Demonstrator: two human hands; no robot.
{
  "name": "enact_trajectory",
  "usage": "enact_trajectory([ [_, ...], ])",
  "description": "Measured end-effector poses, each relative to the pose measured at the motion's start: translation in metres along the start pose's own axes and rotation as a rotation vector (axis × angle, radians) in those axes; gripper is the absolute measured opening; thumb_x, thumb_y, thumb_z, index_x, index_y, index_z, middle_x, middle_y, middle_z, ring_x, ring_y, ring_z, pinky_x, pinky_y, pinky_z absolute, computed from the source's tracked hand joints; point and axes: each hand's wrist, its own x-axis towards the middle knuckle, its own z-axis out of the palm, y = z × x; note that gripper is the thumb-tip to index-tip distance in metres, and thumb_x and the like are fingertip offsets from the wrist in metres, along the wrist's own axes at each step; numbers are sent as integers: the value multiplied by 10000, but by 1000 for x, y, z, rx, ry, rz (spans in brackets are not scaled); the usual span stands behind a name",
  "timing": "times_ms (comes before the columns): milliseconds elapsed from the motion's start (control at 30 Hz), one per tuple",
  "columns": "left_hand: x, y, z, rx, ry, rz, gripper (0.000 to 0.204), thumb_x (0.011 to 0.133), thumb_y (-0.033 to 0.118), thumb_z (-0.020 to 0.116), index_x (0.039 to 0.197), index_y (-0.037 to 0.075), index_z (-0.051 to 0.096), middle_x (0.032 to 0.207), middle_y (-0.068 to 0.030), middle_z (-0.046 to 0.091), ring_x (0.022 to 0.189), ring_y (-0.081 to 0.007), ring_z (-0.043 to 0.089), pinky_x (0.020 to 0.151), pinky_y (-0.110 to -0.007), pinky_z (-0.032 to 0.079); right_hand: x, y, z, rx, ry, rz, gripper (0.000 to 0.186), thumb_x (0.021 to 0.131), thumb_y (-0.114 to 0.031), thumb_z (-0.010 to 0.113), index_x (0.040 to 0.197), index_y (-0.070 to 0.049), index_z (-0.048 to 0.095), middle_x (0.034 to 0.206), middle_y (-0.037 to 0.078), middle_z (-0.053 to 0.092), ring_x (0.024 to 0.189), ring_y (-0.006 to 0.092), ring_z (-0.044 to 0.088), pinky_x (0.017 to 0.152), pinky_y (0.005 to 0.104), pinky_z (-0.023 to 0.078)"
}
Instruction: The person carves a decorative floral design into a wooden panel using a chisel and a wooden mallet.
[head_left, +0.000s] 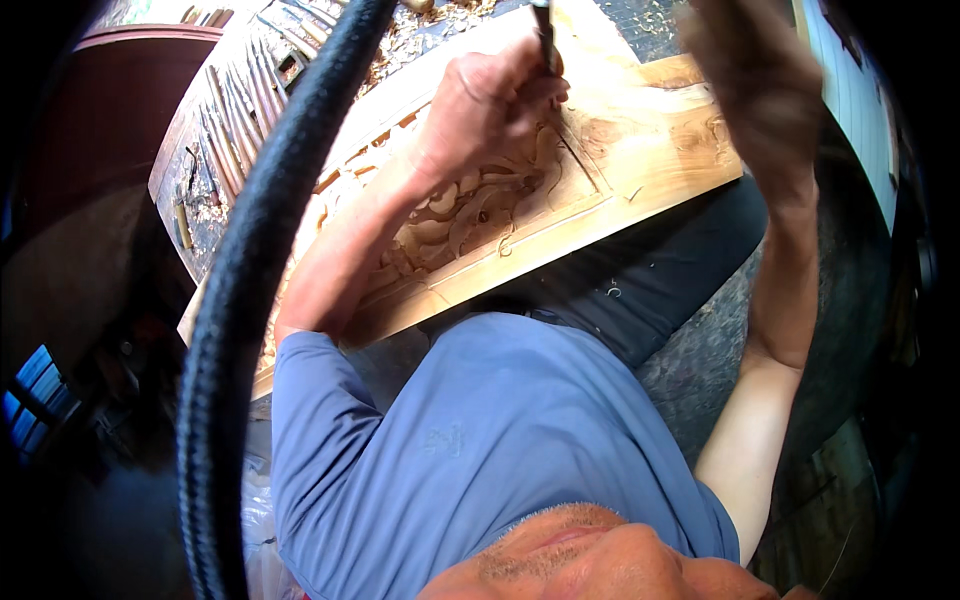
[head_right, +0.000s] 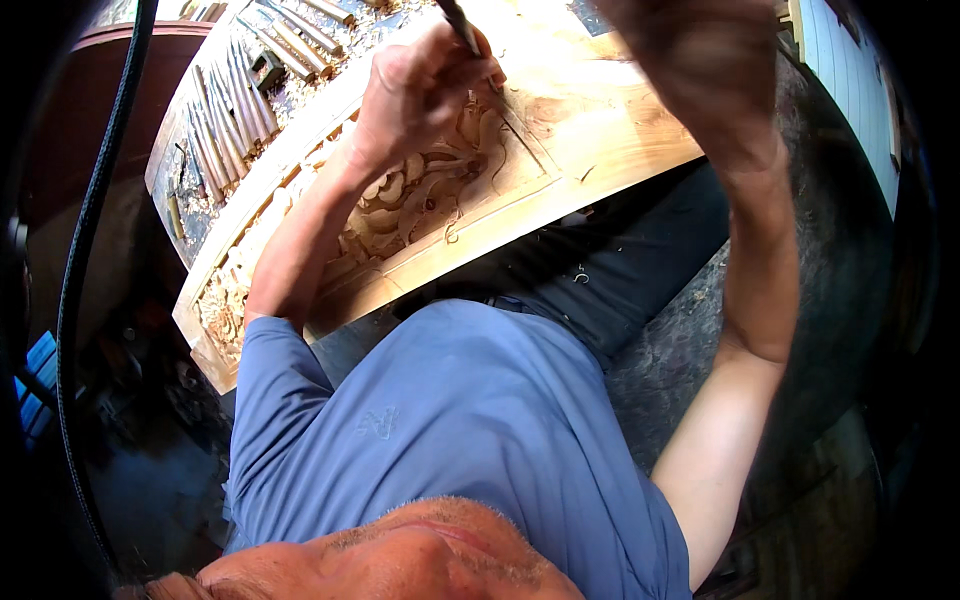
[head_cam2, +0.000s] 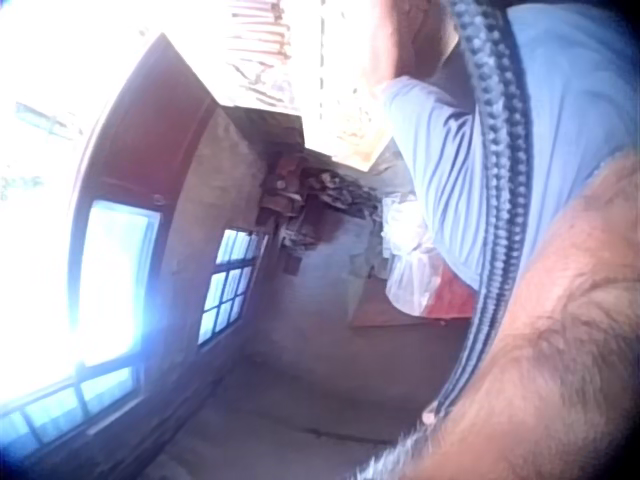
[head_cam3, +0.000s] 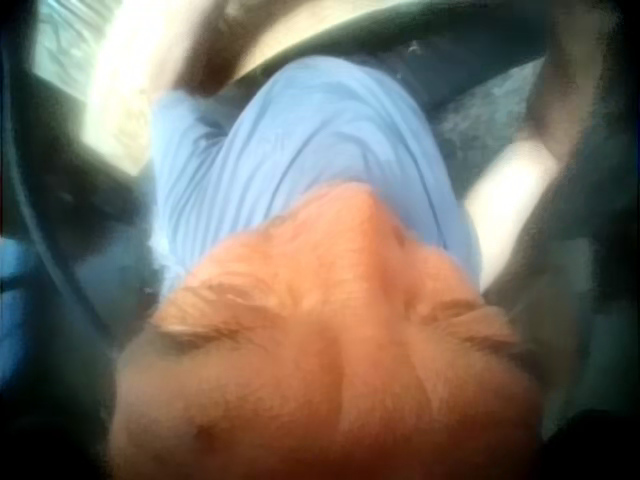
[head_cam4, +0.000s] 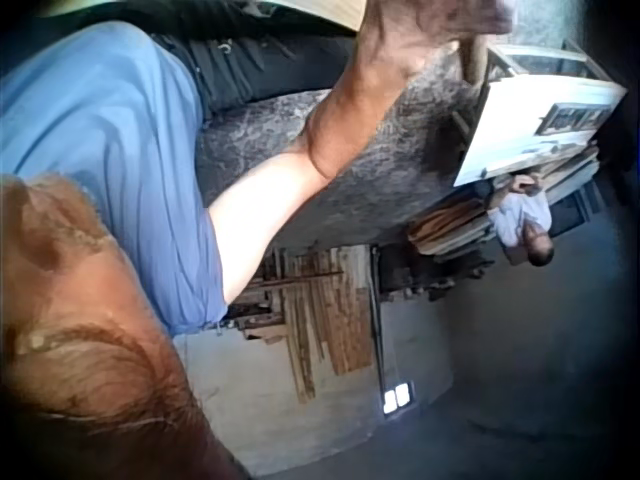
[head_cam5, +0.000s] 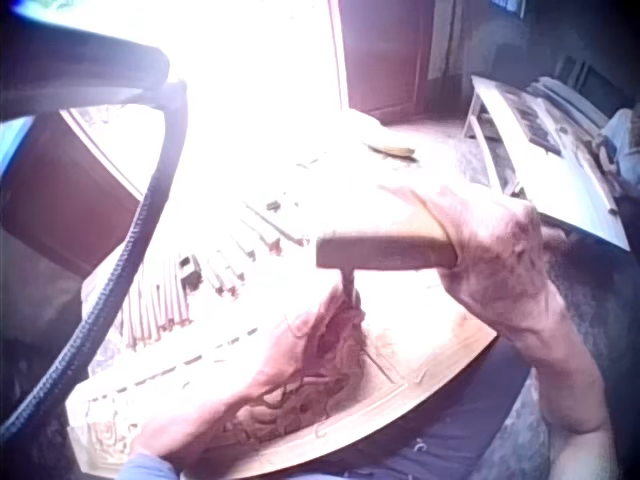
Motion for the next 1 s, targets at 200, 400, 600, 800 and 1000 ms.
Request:
enact_trajectory([
  [200, 10, -6, 8, -170, 24, -48, 79, 959, 12, 681, 985, 29, 608, 765, -64, 754, 713, -123, 750, 624, -283, 575, 14, 4, -34, 874, 357, 655, 379, 819, 51, 648, 1197, 31, 671, 985, 45, 702, 799, 144, 654, 688, 284, 512],
  [400, 3, 7, 5, -1, -39, 28, 140, 934, -31, 685, 1039, 17, 606, 803, -82, 757, 757, -167, 768, 659, -281, 595, -4, 5, -9, 252, 63, 84, 476, 769, -20, 708, 1244, -43, 676, 917, 175, 717, 797, 275, 711, 714, 361, 547],
  [600, 11, -3, 4, -425, 25, -153, 84, 967, 11, 685, 1001, 10, 608, 783, -51, 757, 776, -102, 756, 677, -259, 596, 14, 3, -24, 655, 329, 397, 327, 790, 23, 714, 1115, -14, 705, 886, 66, 709, 778, 188, 698, 681, 314, 544],
  [800, 8, 7, 4, -48, -119, 2, 163, 942, -59, 662, 1066, 20, 593, 840, -93, 770, 785, -180, 779, 687, -274, 614, 1, -2, -9, 167, 57, 103, 374, 778, -27, 727, 1150, -51, 719, 972, 180, 729, 861, 344, 726, 779, 397, 564],
  [1000, 2, -12, 13, -329, 18, -128, 113, 937, -16, 695, 1000, 20, 608, 790, -95, 745, 736, -174, 760, 638, -287, 587, 3, 15, -26, 781, 345, 422, 309, 812, -25, 709, 1120, -32, 729, 969, 111, 741, 823, 206, 712, 729, 336, 550],
])
